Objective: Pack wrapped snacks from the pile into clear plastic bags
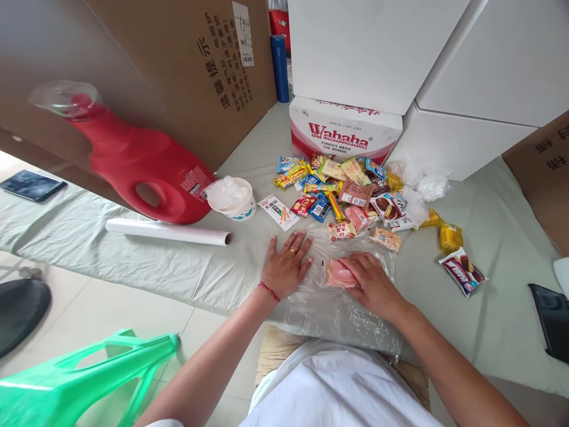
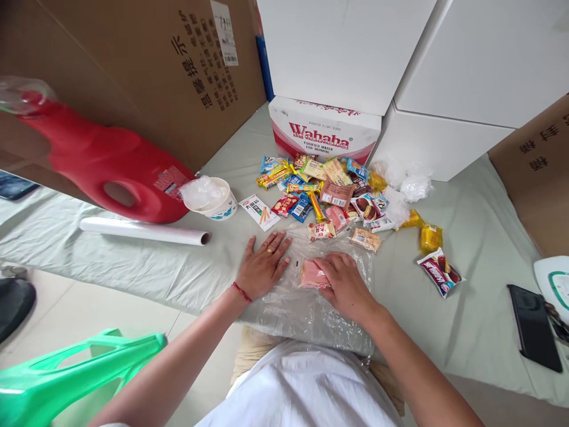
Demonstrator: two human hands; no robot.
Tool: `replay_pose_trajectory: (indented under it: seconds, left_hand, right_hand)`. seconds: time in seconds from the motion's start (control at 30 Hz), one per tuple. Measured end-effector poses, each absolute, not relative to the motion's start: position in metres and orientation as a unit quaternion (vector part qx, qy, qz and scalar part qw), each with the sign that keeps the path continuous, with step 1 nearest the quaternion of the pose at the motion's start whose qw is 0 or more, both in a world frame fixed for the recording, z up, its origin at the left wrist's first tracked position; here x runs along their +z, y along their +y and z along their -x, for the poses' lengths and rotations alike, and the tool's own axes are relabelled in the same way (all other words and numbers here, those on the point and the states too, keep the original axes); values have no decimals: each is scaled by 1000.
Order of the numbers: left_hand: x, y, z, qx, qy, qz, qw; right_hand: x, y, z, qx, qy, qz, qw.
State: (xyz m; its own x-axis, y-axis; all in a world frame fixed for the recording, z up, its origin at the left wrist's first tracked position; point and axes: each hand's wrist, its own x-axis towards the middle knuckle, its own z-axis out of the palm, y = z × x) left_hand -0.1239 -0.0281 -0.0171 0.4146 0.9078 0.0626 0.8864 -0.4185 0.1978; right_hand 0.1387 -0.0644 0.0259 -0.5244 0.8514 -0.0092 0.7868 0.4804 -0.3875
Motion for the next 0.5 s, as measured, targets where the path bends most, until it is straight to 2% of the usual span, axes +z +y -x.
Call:
replay_pose_trajectory:
  seconds: [0.17, 0.3, 0.4, 0.5]
  left_hand:
    - [-19, -26, 127, 76, 533, -840, 69]
    - [-16, -24, 133, 87, 533, -839, 72]
    - [-12, -37, 145, 163, 534, -830, 8]
    - [-10, -64, 161, 256, 437, -861, -53]
  right_hand:
    - [19, -69, -130, 163, -848, 498, 81]
    - [32, -93, -151, 171, -846, 482, 147]
    - [39, -133, -177, 179, -848, 454, 206]
    - [30, -176, -202, 180, -874, 412, 187]
